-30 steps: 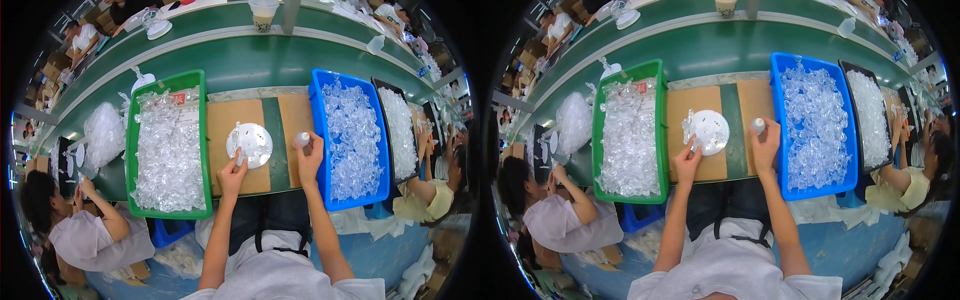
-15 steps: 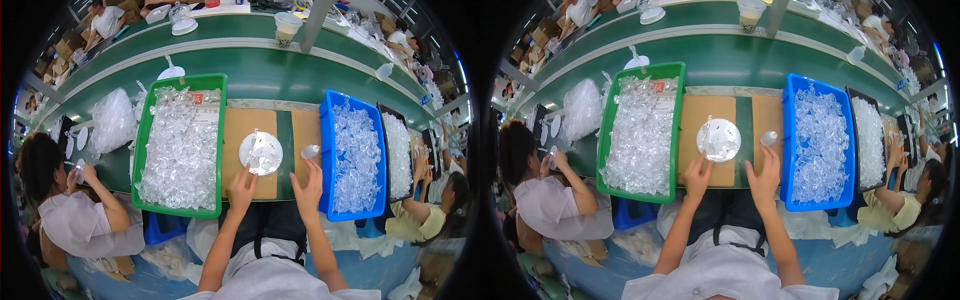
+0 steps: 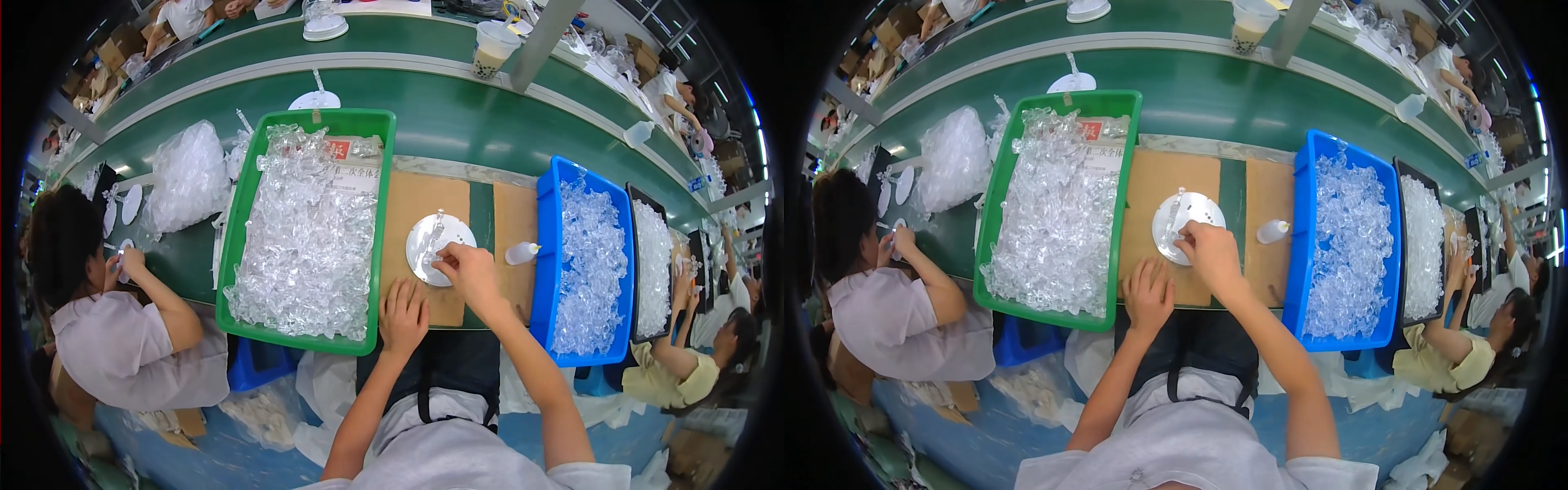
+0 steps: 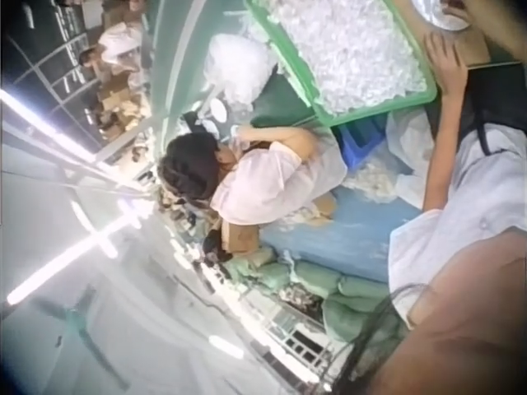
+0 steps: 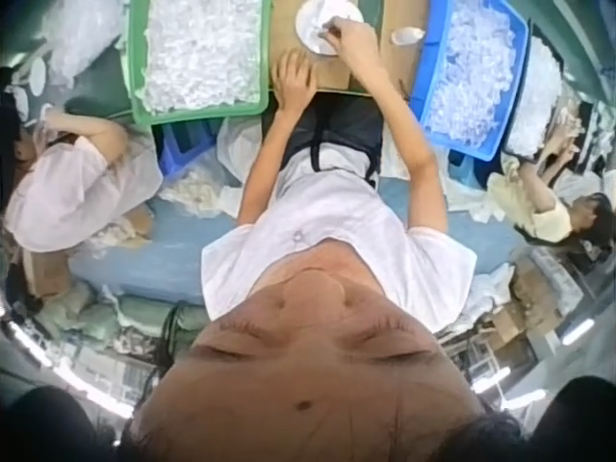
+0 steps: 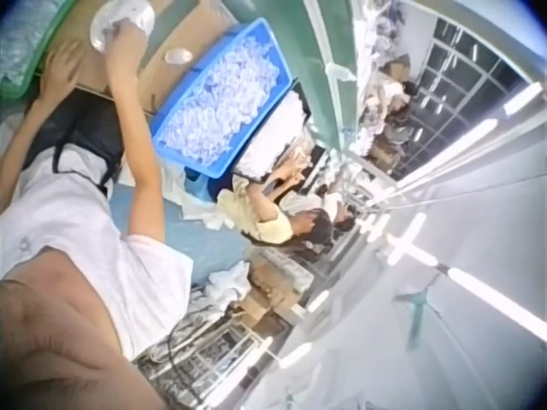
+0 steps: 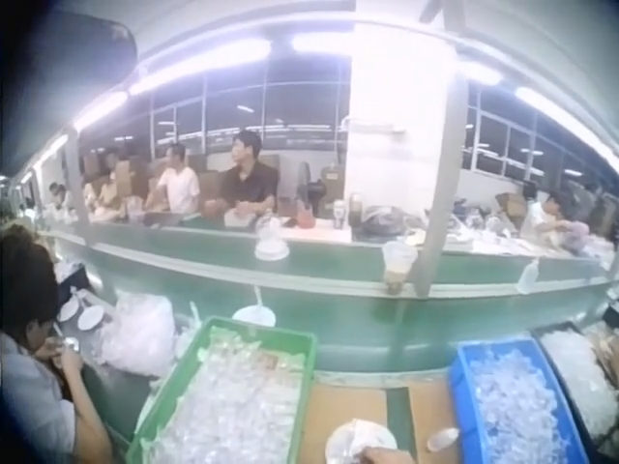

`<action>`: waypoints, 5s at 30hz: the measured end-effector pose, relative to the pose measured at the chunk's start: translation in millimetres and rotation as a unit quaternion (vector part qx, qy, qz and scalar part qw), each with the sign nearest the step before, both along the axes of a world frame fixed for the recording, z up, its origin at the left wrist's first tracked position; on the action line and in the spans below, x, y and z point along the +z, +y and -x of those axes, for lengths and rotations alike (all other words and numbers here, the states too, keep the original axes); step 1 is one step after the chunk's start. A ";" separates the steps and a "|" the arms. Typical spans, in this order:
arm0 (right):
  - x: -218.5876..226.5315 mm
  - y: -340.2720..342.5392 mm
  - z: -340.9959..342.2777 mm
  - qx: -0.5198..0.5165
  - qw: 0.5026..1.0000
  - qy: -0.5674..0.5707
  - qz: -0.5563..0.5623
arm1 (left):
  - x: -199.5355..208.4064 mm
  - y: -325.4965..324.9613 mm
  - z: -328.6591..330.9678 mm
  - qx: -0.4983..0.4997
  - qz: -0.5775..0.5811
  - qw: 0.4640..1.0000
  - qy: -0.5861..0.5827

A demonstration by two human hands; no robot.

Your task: Assembling decorative lighting components by gluing clear plastic crystal pieces onto a circular base.

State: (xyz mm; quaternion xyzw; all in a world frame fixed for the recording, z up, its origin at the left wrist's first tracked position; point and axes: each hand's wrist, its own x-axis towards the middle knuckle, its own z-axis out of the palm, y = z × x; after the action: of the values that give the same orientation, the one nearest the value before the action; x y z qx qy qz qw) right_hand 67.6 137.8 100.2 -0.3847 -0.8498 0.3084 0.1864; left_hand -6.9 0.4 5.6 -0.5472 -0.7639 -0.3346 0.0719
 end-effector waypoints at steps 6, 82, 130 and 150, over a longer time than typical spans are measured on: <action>9.2 8.5 -1.6 0.011 1.000 -0.007 0.013 | -1.9 6.3 -0.8 -0.003 -0.009 1.000 0.000; 104.7 13.0 -21.1 0.398 0.899 -0.003 -0.182 | 101.8 -12.7 -3.3 -0.147 -0.155 0.567 -0.795; -19.3 -39.3 4.9 -0.029 0.987 -0.145 -0.062 | 4.0 -12.0 -44.6 -0.052 0.037 0.997 -0.051; -26.6 -47.3 5.3 -0.045 0.990 -0.114 -0.070 | 26.8 -19.3 -20.0 0.006 0.012 0.970 -0.243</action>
State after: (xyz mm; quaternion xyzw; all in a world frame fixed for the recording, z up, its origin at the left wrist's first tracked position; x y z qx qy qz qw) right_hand 62.3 90.5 73.6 -0.4409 -0.8669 0.1941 0.1283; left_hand 13.1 -18.8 32.4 -0.4455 -0.7656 -0.4482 -0.1207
